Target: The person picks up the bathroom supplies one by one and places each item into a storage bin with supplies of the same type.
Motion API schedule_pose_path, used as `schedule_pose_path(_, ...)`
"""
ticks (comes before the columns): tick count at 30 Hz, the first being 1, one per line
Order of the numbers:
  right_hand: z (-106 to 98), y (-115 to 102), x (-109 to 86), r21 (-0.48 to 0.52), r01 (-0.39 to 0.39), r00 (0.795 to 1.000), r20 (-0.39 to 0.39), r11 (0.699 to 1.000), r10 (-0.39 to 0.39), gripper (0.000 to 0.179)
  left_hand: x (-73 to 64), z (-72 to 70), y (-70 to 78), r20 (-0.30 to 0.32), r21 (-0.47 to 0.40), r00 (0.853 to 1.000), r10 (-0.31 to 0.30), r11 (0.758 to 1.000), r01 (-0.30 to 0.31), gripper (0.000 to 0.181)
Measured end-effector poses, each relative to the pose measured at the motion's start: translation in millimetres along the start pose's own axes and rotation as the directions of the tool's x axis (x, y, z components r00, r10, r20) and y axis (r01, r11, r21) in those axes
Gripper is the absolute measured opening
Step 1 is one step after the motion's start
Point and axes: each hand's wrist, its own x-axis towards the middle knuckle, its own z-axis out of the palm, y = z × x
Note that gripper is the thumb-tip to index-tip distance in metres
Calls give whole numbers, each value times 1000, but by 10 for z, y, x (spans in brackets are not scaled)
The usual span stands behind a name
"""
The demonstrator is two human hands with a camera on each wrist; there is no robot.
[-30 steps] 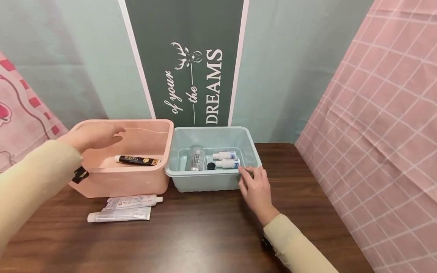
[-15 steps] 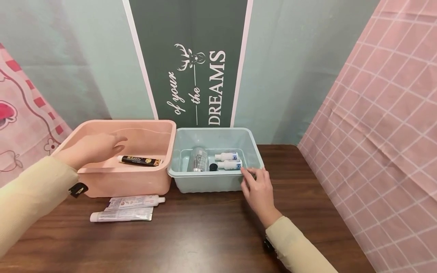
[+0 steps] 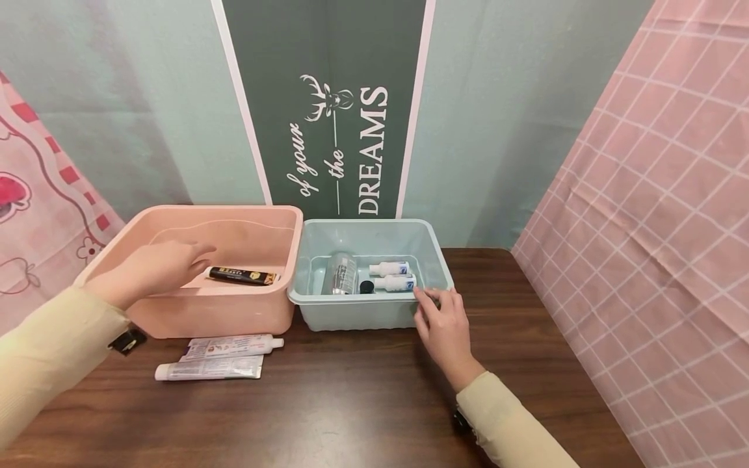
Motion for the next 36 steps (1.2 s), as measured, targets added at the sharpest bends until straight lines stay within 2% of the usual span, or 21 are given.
schedule_pose_path(6, -9, -2, -4, -8, -2, 1000, 10, 1000, 2, 35, -42, 46, -26, -28, -23, 1000, 9, 1000, -9, 18)
schedule_pose_path(11, -12, -9, 0, -13, -3, 1000, 5, 1000, 3, 35, -109, 19, -8, -56, -26, 998, 1, 1000, -3, 16)
schedule_pose_path(19, -1, -5, -5, -4, -3, 1000, -10, 1000, 3, 35, -212, -2, 26, -101, -27, 995, 16, 999, -19, 31)
schedule_pose_path(25, -11, -1, 5, 5, -3, 1000, -12, 1000, 3, 34, -300, -17, 38, -149, -6, 988, 37, 999, -38, 30)
schedule_pose_path(33, -10, -13, 15, 9, -1, 1000, -4, 1000, 1, 32, -474, -31, 90, -187, -27, 982, 8, 1000, -13, 34)
schedule_pose_path(36, -11, -9, 11, 3, 2, 1000, -2, 1000, -2, 32, -543, -38, 119, -227, -26, 974, 15, 999, -22, 35)
